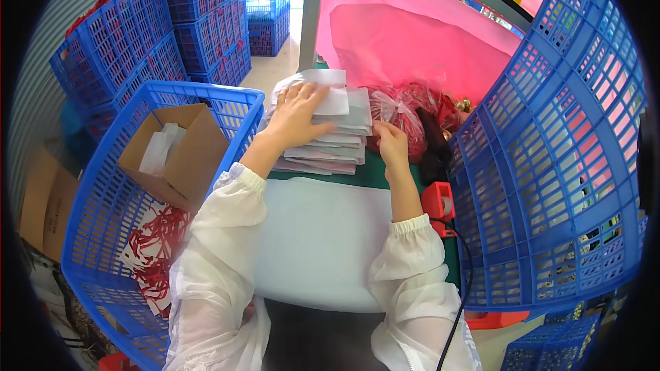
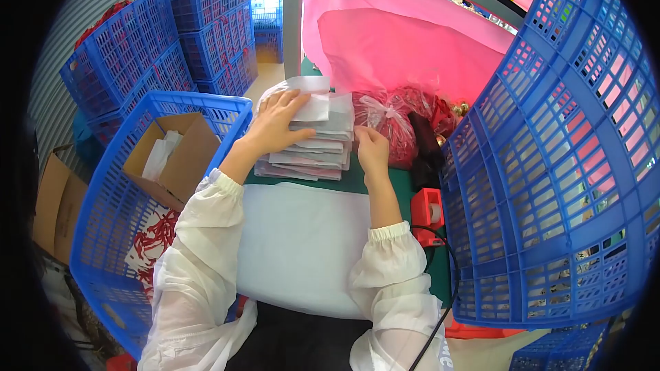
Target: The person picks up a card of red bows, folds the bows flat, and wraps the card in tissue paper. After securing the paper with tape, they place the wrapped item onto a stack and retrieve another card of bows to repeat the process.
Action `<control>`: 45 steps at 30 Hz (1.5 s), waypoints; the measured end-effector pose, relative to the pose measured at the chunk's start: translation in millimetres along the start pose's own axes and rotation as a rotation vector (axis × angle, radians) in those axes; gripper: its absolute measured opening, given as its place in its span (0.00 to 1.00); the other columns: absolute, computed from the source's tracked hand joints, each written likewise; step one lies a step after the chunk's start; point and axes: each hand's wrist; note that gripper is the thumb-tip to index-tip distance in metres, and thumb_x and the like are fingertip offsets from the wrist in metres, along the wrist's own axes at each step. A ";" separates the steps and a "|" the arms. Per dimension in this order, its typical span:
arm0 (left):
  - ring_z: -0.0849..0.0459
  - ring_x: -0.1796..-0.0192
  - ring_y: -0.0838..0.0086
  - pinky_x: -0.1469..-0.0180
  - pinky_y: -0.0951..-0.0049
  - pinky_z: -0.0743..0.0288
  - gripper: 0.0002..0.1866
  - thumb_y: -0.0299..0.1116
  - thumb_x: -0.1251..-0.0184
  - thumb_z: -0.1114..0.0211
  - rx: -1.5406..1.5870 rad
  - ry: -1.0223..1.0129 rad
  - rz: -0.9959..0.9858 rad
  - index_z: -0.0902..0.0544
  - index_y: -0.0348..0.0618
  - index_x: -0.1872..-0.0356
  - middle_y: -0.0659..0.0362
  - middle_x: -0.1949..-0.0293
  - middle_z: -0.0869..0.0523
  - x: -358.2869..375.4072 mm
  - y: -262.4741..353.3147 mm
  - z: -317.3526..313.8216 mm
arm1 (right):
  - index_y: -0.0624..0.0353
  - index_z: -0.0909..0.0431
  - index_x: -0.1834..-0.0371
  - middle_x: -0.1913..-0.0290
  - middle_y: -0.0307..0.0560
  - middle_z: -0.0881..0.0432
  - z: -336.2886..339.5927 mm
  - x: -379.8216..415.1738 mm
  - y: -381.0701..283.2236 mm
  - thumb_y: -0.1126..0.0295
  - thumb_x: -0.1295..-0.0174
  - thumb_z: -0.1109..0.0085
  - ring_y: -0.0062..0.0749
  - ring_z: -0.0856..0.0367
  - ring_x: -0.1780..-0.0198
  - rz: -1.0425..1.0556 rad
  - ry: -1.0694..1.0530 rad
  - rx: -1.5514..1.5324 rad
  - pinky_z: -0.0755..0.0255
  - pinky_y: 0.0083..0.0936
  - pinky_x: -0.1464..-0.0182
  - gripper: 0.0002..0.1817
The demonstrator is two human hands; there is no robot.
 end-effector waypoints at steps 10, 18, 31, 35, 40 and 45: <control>0.29 0.35 0.54 0.33 0.54 0.41 0.31 0.44 0.42 0.32 0.140 -0.036 0.040 0.26 0.46 0.38 0.50 0.39 0.23 -0.4 -3.5 -5.5 | 0.63 0.16 0.56 0.63 0.40 0.16 5.1 -1.2 2.6 0.69 0.38 0.44 0.22 0.23 0.60 0.036 -0.007 0.074 0.32 0.21 0.56 0.13; 0.25 0.38 0.54 0.36 0.56 0.35 0.30 0.44 0.42 0.31 0.126 0.001 0.037 0.25 0.45 0.39 0.50 0.42 0.21 0.0 -2.1 -4.7 | 0.63 0.17 0.54 0.60 0.43 0.15 -0.4 2.5 1.8 0.74 0.39 0.45 0.24 0.20 0.57 0.123 -0.025 0.047 0.30 0.21 0.53 0.12; 0.24 0.42 0.51 0.39 0.56 0.32 0.30 0.43 0.47 0.27 0.181 0.149 0.061 0.23 0.42 0.43 0.48 0.45 0.21 -0.2 -2.5 -14.7 | 0.63 0.15 0.58 0.66 0.38 0.17 5.5 5.1 -5.1 0.71 0.37 0.44 0.21 0.22 0.63 0.069 -0.032 0.082 0.30 0.19 0.57 0.10; 0.25 0.39 0.52 0.36 0.56 0.35 0.31 0.41 0.46 0.27 0.206 0.107 0.091 0.23 0.41 0.41 0.48 0.44 0.20 1.3 1.0 -9.1 | 0.64 0.15 0.59 0.69 0.36 0.19 5.4 4.3 -3.3 0.71 0.37 0.45 0.17 0.25 0.66 0.060 -0.056 -0.007 0.34 0.16 0.62 0.11; 0.24 0.41 0.52 0.38 0.56 0.33 0.32 0.42 0.49 0.26 0.206 0.103 0.088 0.23 0.43 0.42 0.49 0.45 0.20 3.3 -1.9 -10.8 | 0.63 0.15 0.56 0.72 0.31 0.25 9.5 7.8 -12.9 0.72 0.38 0.46 0.14 0.34 0.71 -0.044 -0.154 -0.219 0.41 0.14 0.68 0.12; 0.23 0.43 0.52 0.39 0.56 0.31 0.34 0.45 0.53 0.24 0.171 0.090 0.090 0.23 0.44 0.43 0.49 0.46 0.20 2.1 2.9 -2.1 | 0.65 0.17 0.51 0.69 0.31 0.26 9.2 8.5 -14.5 0.72 0.36 0.48 0.14 0.34 0.71 -0.097 -0.198 -0.376 0.42 0.16 0.67 0.15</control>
Point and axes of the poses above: each hand's wrist, its own x-axis away from the middle knuckle, its own z-axis out of the back of the hand, y = z × x
